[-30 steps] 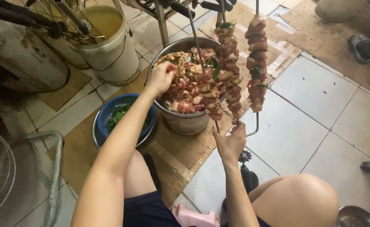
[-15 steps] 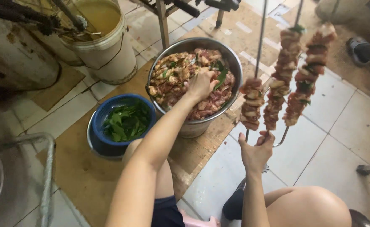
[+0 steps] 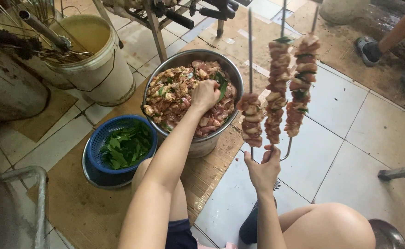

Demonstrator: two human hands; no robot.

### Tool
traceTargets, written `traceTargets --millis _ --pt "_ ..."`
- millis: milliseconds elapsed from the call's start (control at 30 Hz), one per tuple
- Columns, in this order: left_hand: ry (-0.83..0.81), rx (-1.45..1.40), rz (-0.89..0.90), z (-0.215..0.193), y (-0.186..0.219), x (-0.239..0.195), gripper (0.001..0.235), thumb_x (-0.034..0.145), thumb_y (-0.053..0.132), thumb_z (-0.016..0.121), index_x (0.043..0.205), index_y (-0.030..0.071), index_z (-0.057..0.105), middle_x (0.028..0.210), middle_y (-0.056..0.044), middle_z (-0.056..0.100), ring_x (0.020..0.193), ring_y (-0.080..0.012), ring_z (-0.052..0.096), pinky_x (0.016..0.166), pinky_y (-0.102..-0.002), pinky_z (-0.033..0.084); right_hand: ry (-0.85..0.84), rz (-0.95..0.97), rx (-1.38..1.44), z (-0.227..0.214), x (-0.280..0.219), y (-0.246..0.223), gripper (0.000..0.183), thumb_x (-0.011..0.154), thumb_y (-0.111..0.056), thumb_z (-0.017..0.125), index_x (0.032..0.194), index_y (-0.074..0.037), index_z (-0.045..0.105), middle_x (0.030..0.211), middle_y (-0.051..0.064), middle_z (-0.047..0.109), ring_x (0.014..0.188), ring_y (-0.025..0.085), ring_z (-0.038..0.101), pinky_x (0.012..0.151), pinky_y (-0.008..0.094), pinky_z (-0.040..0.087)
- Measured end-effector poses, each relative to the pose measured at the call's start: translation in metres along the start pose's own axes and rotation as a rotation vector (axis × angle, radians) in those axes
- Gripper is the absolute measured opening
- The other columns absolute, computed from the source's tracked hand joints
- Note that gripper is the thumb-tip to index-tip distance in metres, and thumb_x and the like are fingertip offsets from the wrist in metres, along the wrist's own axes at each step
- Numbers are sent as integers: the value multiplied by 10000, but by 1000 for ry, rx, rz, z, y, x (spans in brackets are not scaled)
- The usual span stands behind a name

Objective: Manually skewering marinated pieces of meat onto metal rods for grilling.

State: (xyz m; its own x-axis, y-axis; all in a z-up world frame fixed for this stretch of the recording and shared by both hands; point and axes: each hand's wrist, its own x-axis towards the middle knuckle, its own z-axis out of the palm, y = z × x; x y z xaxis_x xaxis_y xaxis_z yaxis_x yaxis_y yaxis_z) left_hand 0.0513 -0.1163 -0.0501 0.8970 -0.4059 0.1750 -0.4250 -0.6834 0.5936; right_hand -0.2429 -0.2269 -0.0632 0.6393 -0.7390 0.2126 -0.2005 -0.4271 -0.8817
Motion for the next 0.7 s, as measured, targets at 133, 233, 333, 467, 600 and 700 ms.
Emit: traceTargets --millis 133,233,333,467,600,700 --pt "298 -478 -224 -33 0 8 115 918 119 603 957 46 684 775 -44 725 579 -130 684 461 -283 520 -47 -12 -10 8 -5 0 581 702 -246 859 1130 -17 541 688 -27 376 612 102 371 544 284 368" --pt "455 -866 128 -38 -42 16 103 1027 92 634 1009 3 683 889 -91 723 734 -136 671 683 -245 604 -97 -24 -57 14 -13 -3 587 686 -255 872 1122 -13 564 690 -3 392 606 119 397 545 301 389" --pt "324 -1126 164 -106 12 -34 87 989 69 565 1038 44 632 851 -93 727 699 -152 724 594 -281 587 -160 -44 -61 21 -20 -4 598 678 -270 873 1127 -8 577 703 9 416 607 129 438 555 308 432" --pt "357 -1004 262 -124 1 -35 233 1079 39 474 1037 -1 700 942 -124 776 791 -167 728 726 -302 623 -224 -51 -53 25 -31 -10 622 672 -286 873 1141 -2 579 713 14 433 615 142 465 569 325 460" --pt "424 -1023 313 -146 15 -50 255 1079 13 434 1157 11 677 1050 -138 786 955 -202 782 857 -321 672 -226 -103 -99 33 -34 -12 640 677 -306 877 1151 5 579 752 33 466 650 159 509 600 339 483" --pt "489 -1037 371 -156 30 -66 230 1069 36 464 1272 74 565 1045 -144 778 958 -208 777 867 -325 661 -238 -115 -134 30 -43 -8 643 684 -320 877 1151 5 578 780 41 486 679 165 537 618 343 496"
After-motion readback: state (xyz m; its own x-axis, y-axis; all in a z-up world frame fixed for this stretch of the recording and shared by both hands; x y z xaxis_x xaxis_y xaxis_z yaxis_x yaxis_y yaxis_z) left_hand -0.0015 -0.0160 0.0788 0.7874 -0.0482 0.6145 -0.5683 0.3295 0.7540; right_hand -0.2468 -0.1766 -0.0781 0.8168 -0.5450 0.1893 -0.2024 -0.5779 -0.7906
